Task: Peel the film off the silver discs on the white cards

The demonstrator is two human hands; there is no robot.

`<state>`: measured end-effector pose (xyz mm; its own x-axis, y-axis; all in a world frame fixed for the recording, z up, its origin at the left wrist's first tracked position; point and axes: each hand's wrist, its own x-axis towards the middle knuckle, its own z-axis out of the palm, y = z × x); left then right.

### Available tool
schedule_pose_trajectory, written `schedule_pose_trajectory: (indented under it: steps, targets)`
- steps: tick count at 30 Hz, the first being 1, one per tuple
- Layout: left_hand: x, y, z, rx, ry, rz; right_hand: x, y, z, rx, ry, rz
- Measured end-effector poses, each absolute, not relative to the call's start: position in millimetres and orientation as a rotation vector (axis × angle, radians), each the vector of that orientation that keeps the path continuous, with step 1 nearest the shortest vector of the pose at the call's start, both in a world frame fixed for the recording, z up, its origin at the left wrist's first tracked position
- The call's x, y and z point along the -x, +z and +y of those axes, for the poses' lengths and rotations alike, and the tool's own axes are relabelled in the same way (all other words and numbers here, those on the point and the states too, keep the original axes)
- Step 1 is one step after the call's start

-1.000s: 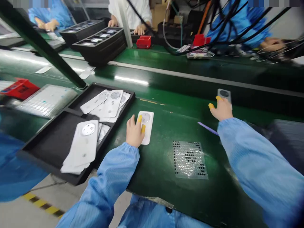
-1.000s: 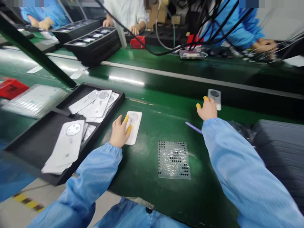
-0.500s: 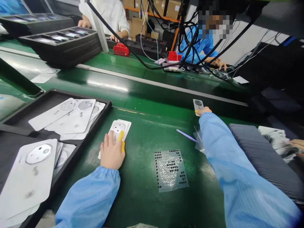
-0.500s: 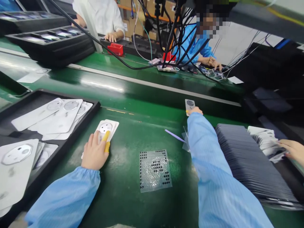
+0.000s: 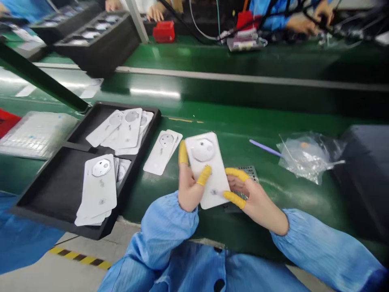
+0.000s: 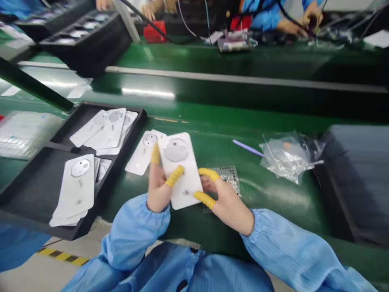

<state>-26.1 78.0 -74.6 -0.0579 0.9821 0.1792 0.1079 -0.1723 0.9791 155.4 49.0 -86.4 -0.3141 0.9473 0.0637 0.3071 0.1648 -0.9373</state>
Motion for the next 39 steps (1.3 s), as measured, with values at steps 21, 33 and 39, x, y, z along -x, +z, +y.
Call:
schedule_pose_trajectory:
  steps: [21, 33, 39]
  targets:
    - [7, -94, 49, -0.769, 0.743, 1.061, -190, -98, 39, 1.404, 0.896, -1.603]
    - [7, -108, 40, -1.000, 0.815, 1.085, -160, -122, 26, 1.122, 0.207, -2.087]
    - [5, -114, 41, -1.166, 0.851, 1.182, -148, -134, 29, 1.178, 0.229, -2.043]
